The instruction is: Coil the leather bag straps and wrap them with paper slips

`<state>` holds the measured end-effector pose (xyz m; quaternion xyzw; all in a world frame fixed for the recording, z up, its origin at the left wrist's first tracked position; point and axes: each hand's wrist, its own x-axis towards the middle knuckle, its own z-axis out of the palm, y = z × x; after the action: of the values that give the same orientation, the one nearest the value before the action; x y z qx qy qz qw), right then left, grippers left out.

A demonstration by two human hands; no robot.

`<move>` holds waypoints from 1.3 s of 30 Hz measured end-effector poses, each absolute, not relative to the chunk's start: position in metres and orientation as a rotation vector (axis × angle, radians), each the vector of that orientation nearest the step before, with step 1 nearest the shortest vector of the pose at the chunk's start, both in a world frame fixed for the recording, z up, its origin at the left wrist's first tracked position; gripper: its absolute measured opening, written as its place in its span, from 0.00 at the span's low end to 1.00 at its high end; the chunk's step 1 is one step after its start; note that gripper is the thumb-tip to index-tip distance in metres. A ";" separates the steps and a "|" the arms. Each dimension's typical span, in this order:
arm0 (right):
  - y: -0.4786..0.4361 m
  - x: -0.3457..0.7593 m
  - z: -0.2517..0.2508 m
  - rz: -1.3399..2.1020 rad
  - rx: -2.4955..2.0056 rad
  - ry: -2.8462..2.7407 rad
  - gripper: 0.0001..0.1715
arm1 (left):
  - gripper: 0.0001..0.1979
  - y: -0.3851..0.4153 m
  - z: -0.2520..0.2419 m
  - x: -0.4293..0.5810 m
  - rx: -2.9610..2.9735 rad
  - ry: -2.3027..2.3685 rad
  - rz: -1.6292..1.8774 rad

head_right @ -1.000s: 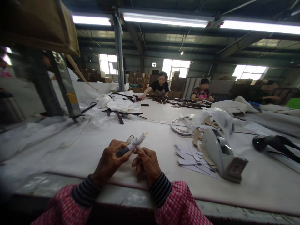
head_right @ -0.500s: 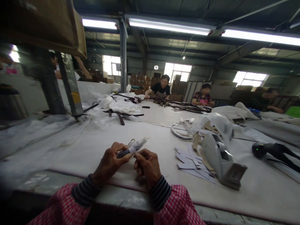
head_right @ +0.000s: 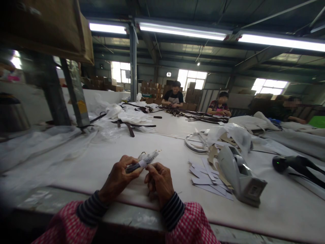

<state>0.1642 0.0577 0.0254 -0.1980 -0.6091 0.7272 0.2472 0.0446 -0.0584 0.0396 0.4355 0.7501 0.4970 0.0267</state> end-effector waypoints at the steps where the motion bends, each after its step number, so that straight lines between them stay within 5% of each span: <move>1: 0.058 0.164 0.025 1.982 -0.542 -1.658 0.24 | 0.07 -0.058 0.040 0.045 1.349 2.317 1.539; 39: 0.052 0.167 0.028 1.926 -0.543 -1.782 0.26 | 0.08 -0.061 0.042 0.045 1.361 2.230 1.483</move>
<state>0.1669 0.0516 0.0278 -0.1972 -0.6475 0.6996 0.2289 0.0449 -0.0614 0.0421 0.4520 0.7405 0.4926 0.0688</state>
